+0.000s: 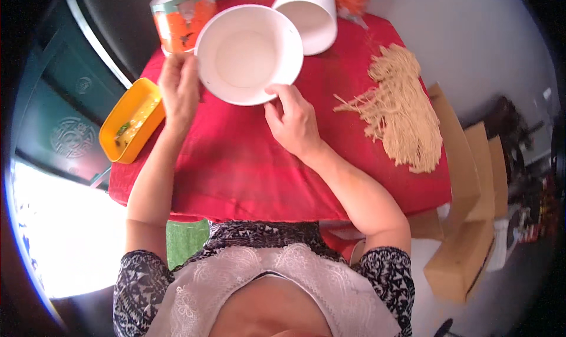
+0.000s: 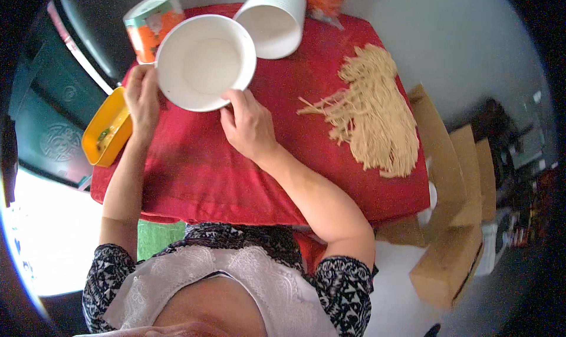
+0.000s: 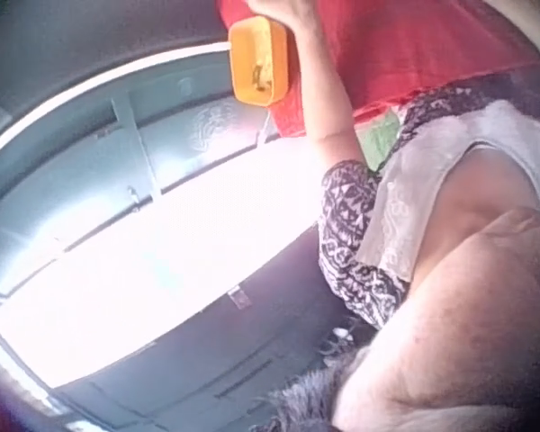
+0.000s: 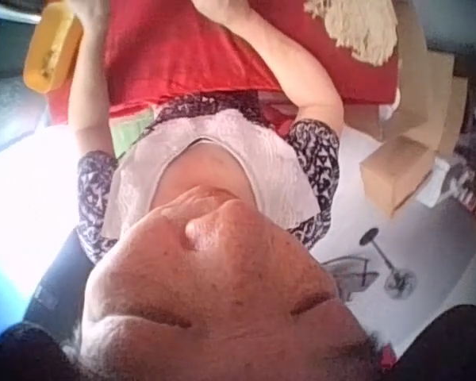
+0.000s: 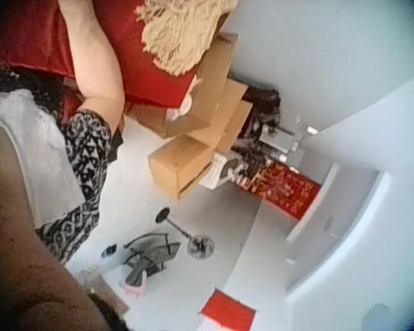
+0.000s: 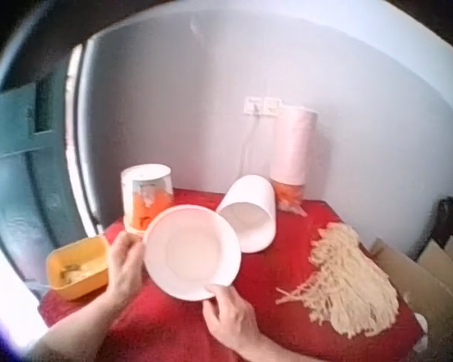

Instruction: Threading and tying string handles to the base of decorative paper buckets.

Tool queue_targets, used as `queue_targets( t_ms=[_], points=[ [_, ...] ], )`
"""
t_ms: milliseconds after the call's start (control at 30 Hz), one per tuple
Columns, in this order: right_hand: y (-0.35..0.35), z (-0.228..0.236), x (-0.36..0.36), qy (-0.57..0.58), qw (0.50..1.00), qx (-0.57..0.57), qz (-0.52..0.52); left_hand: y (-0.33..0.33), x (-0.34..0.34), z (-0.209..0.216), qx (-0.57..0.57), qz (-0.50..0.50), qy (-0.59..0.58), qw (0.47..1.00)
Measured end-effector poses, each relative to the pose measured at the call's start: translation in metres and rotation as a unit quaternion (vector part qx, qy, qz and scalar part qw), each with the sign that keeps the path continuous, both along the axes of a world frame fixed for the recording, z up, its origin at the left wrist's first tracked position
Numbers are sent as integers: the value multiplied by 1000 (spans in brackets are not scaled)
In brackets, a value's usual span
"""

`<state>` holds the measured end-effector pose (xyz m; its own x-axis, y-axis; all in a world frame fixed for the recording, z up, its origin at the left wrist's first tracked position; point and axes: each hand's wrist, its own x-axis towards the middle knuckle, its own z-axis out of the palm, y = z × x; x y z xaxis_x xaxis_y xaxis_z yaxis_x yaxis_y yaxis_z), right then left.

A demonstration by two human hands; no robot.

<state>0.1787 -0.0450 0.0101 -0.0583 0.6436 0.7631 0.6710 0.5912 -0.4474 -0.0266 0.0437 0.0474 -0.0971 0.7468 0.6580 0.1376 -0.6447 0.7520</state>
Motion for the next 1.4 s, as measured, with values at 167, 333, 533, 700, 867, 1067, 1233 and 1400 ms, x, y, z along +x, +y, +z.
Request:
queue_targets(
  t_ms=[167,333,533,700,867,1067,1233,1400],
  points=[
    [8,6,22,93,995,15,10,-3,-1,9,175,32,108,978],
    [4,18,31,123,992,12,33,-14,-9,24,329,1,336,883],
    [9,16,35,132,990,8,54,-26,4,28,342,-45,348,872],
    [7,27,35,150,987,-59,14,-30,8,23,370,-26,327,869],
    [16,33,76,117,990,-23,-78,-29,9,18,364,-24,310,878],
    [-12,28,156,-54,969,-139,-196,-29,4,22,384,-54,275,880],
    [-23,18,175,-163,947,-185,-208,-27,1,20,383,-62,272,881],
    [-21,17,177,-287,922,-178,-189,-25,2,18,389,-64,261,881]
  ],
)
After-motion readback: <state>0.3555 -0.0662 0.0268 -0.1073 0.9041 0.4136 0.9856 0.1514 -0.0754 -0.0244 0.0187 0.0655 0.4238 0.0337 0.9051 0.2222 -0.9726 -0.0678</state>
